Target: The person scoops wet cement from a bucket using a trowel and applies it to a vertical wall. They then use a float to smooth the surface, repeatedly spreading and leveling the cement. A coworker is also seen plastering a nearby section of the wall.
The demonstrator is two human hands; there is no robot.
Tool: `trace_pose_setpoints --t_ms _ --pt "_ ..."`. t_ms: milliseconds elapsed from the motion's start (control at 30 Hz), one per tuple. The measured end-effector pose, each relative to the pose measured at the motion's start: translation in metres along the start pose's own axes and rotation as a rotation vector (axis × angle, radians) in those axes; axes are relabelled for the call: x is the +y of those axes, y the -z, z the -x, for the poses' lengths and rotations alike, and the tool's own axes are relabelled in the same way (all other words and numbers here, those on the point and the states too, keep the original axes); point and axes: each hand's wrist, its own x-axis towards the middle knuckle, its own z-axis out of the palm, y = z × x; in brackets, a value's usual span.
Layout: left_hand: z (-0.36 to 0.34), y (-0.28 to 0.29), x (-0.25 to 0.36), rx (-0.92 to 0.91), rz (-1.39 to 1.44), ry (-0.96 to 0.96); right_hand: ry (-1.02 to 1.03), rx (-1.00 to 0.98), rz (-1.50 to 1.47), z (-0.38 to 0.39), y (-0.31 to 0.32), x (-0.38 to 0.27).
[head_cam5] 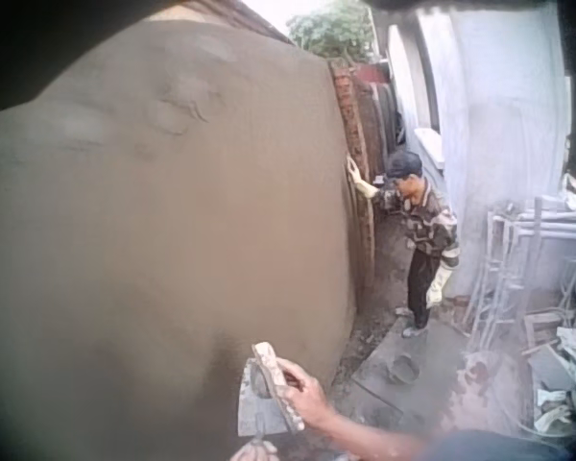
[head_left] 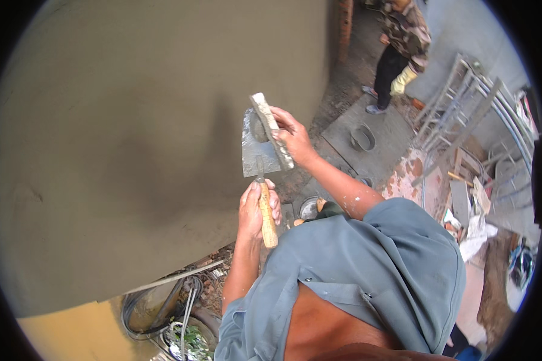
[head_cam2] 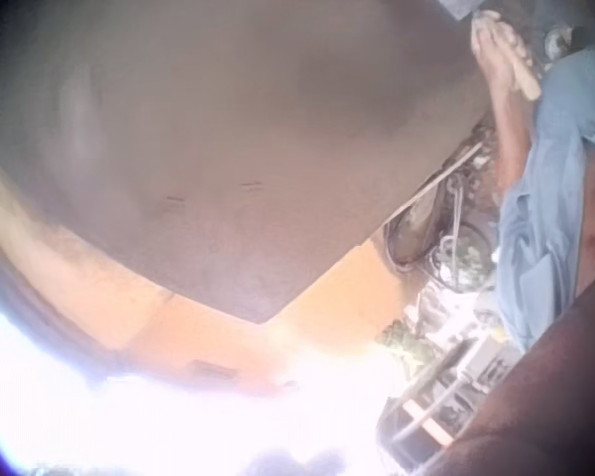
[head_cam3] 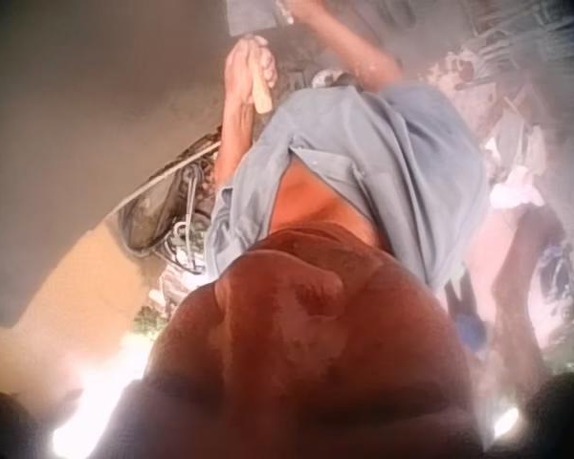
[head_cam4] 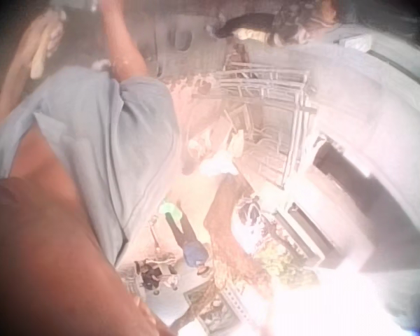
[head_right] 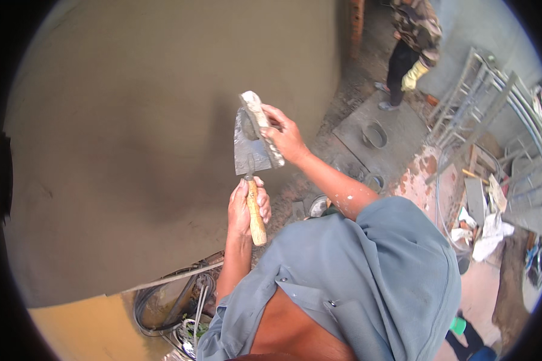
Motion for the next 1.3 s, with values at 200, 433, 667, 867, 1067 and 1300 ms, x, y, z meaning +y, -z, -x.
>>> trace_pose_setpoints --t_ms 200,433,667,867,1067,1300 --pt "0.006 -0.02 0.008 0.198 -0.665 -0.361 -0.419 -0.091 -0.837 0.012 0.027 0.013" --pt "0.029 -0.035 0.012 0.273 -1.207 -0.63 -0.39 -0.396 -1.032 0.011 0.013 -0.026" --pt "0.121 -0.018 0.038 0.729 -1.291 -0.52 -0.492 -0.489 -1.015 0.014 -0.001 -0.06" --pt "0.188 -0.005 0.05 0.911 -1.549 -0.785 -0.639 -0.665 -1.026 0.017 -0.015 -0.091" --pt "0.221 -0.026 0.075 0.87 -1.758 -0.958 -0.664 -0.662 -1.115 0.023 -0.037 -0.12" --pt "0.202 -0.038 0.103 0.775 -1.972 -0.886 -0.677 -0.781 -1.156 0.007 -0.052 -0.129"
